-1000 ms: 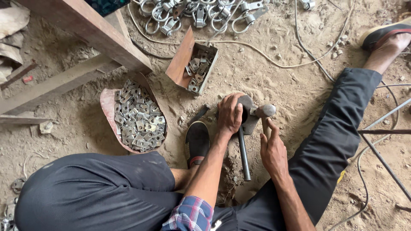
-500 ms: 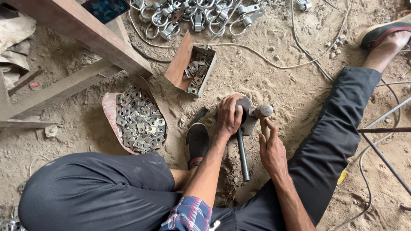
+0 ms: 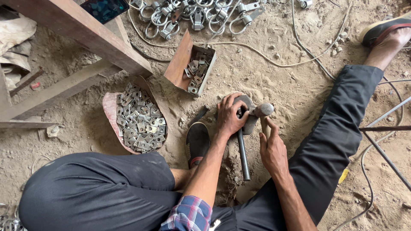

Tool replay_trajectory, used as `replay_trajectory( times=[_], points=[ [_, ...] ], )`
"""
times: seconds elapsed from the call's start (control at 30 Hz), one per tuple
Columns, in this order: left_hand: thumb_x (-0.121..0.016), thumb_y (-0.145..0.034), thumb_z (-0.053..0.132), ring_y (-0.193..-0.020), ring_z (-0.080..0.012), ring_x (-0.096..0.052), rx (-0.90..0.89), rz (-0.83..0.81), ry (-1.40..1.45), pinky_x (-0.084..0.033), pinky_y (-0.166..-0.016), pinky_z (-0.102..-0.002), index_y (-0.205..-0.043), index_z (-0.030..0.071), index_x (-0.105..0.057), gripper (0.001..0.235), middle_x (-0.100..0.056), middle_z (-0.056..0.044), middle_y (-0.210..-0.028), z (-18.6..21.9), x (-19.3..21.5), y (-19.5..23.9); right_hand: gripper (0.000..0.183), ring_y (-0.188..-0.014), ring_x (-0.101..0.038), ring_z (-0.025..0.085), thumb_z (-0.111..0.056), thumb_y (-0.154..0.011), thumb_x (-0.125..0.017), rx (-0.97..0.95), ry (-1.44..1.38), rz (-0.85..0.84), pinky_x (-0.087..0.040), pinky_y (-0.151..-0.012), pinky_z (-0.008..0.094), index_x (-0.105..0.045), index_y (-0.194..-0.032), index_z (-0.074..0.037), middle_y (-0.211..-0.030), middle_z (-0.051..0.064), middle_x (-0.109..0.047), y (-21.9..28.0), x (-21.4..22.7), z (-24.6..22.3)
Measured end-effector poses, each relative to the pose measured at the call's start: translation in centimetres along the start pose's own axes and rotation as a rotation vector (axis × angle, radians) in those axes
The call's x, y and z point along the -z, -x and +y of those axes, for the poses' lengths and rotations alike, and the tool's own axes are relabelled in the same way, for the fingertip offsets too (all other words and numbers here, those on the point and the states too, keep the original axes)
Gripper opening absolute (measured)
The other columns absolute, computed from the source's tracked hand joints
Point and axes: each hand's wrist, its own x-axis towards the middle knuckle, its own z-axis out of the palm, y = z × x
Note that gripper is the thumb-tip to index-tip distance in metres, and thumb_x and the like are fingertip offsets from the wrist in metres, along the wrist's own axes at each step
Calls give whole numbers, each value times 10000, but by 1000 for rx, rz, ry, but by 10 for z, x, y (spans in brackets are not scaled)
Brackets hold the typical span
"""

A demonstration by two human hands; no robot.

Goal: The person sits on a dirt floor and uses a hammer to strike metal brackets against a heavy metal base, straightening the parts and placing them into a pile.

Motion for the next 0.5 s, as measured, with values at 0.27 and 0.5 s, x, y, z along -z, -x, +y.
replay_trajectory(
  times=[0.27,0.5],
  points=[
    [-808,-798,302,-1420,-302,-434,7,-19,0,-290,-1161,-578,-839,185,-741,141,-565,-70,-1463,-4,-4,1,523,-817,-733,431,-174,-1036,-549,-51,21,-35,-584,-642,523,-308,-1497,-113,-994,298,-705,-1,-2,3],
    [-837,-746,329,-1430,-328,-402,-19,-34,12,-256,-1167,-614,-987,225,-761,273,-546,-75,-1463,-4,-5,2,531,-822,-724,444,-174,-1038,-557,-68,35,-44,-563,-662,542,-307,-1502,-110,-947,296,-708,1,1,1]
  ],
)
